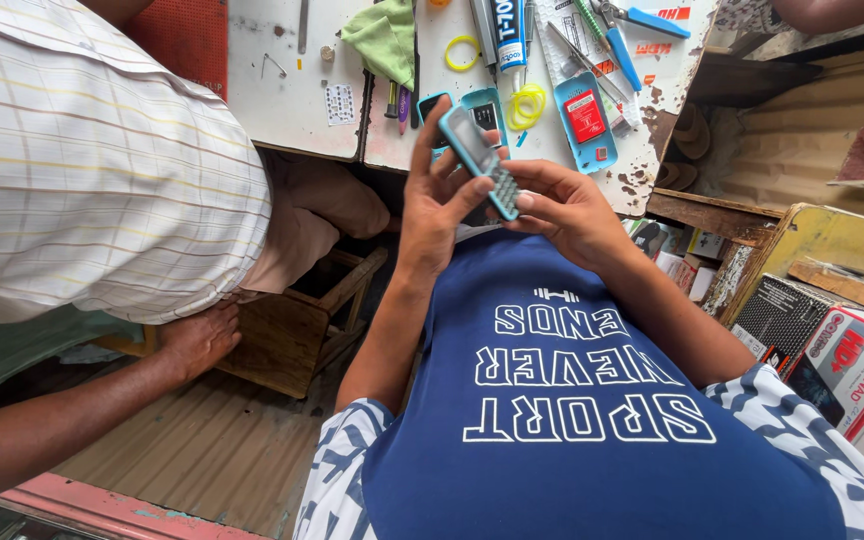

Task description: The person removes rubber bands from a smartphone, then uses a small tool to pry open the back cover of a feature phone. They apply adhesive to the phone's interior and reassemble it.

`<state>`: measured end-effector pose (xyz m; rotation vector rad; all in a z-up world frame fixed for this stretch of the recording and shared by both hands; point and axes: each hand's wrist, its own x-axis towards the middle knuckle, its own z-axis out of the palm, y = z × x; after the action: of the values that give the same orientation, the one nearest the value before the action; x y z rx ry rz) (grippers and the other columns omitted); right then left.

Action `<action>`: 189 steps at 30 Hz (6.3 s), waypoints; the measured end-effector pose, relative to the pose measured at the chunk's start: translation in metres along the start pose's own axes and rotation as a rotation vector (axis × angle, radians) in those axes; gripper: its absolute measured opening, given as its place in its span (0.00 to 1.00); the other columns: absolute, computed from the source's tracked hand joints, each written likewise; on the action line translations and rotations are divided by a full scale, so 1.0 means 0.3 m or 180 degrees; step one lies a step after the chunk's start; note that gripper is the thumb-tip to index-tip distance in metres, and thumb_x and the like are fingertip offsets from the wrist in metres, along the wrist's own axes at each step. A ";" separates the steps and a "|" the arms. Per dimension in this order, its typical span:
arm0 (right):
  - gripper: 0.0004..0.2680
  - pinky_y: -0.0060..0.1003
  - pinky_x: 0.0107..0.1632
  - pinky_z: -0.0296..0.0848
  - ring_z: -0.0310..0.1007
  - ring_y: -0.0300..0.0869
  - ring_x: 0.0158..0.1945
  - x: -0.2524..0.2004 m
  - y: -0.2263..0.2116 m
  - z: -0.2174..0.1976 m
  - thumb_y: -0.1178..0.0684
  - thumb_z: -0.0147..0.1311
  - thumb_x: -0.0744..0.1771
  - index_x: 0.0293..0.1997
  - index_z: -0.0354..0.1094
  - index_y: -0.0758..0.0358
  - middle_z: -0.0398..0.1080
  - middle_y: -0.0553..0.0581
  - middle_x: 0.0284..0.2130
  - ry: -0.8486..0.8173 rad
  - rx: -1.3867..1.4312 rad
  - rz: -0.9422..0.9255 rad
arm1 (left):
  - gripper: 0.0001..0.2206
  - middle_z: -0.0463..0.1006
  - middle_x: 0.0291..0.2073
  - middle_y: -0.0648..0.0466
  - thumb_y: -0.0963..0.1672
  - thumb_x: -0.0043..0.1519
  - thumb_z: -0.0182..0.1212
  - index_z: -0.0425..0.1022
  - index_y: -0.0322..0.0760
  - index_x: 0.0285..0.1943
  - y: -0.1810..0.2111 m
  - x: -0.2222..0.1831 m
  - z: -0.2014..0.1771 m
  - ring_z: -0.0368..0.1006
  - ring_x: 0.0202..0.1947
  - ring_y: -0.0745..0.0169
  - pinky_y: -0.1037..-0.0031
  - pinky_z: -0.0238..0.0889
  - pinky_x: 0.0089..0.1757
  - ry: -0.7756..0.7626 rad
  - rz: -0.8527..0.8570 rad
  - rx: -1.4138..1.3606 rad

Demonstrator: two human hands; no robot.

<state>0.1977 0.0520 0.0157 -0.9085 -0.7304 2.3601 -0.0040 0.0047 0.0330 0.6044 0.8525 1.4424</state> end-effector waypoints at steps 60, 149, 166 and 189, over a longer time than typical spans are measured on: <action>0.06 0.39 0.44 0.78 0.77 0.47 0.43 -0.009 -0.109 -0.271 0.62 0.62 0.70 0.53 0.73 0.68 0.70 0.62 0.45 0.2118 -0.4605 -0.1790 | 0.38 0.72 0.55 0.36 0.43 0.61 0.65 0.45 0.45 0.79 -0.094 0.002 -0.001 0.80 0.44 0.52 0.65 0.82 0.36 0.0745 -0.1313 -0.0222; 0.03 0.30 0.48 0.79 0.80 0.37 0.44 0.312 -0.136 -0.264 0.61 0.63 0.72 0.48 0.75 0.68 0.79 0.56 0.42 0.1289 -0.3237 -0.2723 | 0.39 0.84 0.33 0.50 0.39 0.56 0.69 0.52 0.45 0.76 -0.209 0.421 -0.061 0.84 0.35 0.53 0.62 0.76 0.39 0.0205 0.0404 0.4079; 0.04 0.34 0.53 0.77 0.76 0.39 0.48 0.299 -0.074 -0.243 0.64 0.54 0.73 0.52 0.75 0.67 0.74 0.58 0.45 0.0872 -0.2834 -0.2105 | 0.30 0.84 0.41 0.54 0.39 0.58 0.76 0.64 0.44 0.67 -0.153 0.408 -0.055 0.84 0.43 0.66 0.74 0.79 0.46 0.0011 0.0903 0.2571; 0.10 0.27 0.52 0.76 0.76 0.35 0.49 0.143 -0.129 -0.258 0.66 0.60 0.70 0.59 0.68 0.68 0.73 0.53 0.45 0.0940 -0.1832 -0.1845 | 0.36 0.81 0.44 0.46 0.40 0.49 0.75 0.61 0.41 0.67 -0.227 0.408 -0.043 0.78 0.45 0.43 0.57 0.72 0.43 0.0259 0.1128 0.5038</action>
<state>0.2353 0.1296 -0.0277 -1.0588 -1.3634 1.4899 0.0176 0.1191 -0.0456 1.9211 1.9795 0.8098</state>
